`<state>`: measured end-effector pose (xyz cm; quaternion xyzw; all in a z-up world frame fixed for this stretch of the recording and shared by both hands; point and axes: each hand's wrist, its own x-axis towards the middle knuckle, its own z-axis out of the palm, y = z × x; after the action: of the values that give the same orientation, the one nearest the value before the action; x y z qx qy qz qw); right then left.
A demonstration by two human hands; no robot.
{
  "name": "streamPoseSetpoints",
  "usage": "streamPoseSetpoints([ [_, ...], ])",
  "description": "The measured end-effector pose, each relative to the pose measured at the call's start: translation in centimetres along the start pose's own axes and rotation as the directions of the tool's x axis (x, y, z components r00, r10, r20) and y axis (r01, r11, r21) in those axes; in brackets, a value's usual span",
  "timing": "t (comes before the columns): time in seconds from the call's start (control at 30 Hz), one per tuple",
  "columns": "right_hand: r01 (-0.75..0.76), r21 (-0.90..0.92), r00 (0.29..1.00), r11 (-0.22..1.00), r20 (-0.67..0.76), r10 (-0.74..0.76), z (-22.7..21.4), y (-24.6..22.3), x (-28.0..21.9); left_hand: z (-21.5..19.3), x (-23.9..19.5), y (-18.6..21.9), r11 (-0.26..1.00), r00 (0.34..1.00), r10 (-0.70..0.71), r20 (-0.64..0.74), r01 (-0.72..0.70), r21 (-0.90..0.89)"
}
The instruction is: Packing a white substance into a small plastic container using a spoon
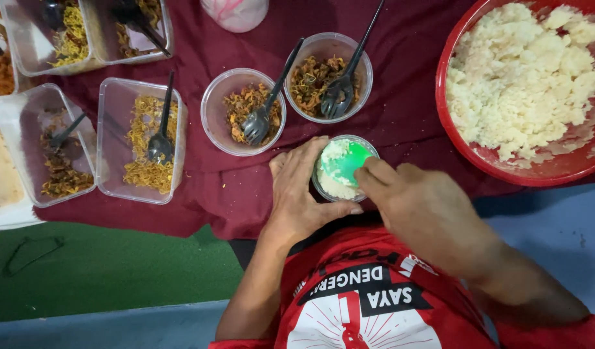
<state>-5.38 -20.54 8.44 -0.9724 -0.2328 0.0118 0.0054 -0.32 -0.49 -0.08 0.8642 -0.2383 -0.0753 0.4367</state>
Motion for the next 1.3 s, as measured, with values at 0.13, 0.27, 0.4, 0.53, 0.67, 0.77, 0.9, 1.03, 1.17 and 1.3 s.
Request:
streamPoseSetpoints([
  [0.13, 0.036, 0.082, 0.97, 0.996, 0.235, -0.055, 0.1, 2.0, 1.4, 0.3, -0.1, -0.6, 1.0, 1.0, 0.023, -0.012, -0.023, 0.021],
  [0.27, 0.061, 0.228, 0.948, 0.972, 0.291, -0.128, -0.2, 3.3, 2.0, 0.3, -0.1, -0.6, 1.0, 1.0, 0.023, -0.005, -0.023, -0.015],
  [0.4, 0.079, 0.407, 0.99, 0.91, 0.071, -0.118, 1.0, 3.6, 1.0, 0.5, -0.2, -0.9, 0.998, 0.997, 0.059, -0.048, -0.06, -0.006],
  [0.53, 0.141, 0.508, 0.98, 0.85, -0.195, -0.045, 3.1, 3.6, -0.3, 0.3, -0.1, -0.7, 0.999, 0.998, 0.048, -0.036, -0.049, -0.006],
  [0.67, 0.078, 0.764, 0.964, 0.641, -0.222, 0.147, 4.5, 3.1, -0.8, 0.4, 0.0, -0.7, 0.955, 0.965, 0.16, -0.209, -0.205, -0.215],
  [0.77, 0.078, 0.813, 0.948, 0.576, -0.24, 0.21, 4.9, 2.1, -1.3, 0.4, -0.2, -0.3, 0.954, 0.969, 0.128, -0.213, -0.179, -0.241],
  [0.9, 0.042, 0.865, 0.925, 0.501, -0.223, 0.307, 5.0, 0.3, -2.1, 0.3, -0.2, -0.1, 0.955, 0.972, 0.097, -0.214, -0.152, -0.256],
  [1.03, 0.007, 0.84, 0.921, 0.543, -0.217, 0.324, 3.7, 0.7, -2.7, 0.3, -0.3, -0.1, 0.962, 0.973, 0.096, -0.211, -0.145, -0.23],
  [1.17, -0.019, 0.674, 0.912, 0.738, -0.291, 0.29, 1.7, 0.7, -2.4, 0.5, -0.2, -0.2, 0.967, 0.968, 0.122, -0.221, -0.166, -0.192],
  [1.3, -0.032, 0.42, 0.922, 0.907, -0.337, 0.188, 1.0, -0.5, -1.6, 0.5, -0.3, -0.4, 0.969, 0.967, 0.136, -0.217, -0.175, -0.172],
])
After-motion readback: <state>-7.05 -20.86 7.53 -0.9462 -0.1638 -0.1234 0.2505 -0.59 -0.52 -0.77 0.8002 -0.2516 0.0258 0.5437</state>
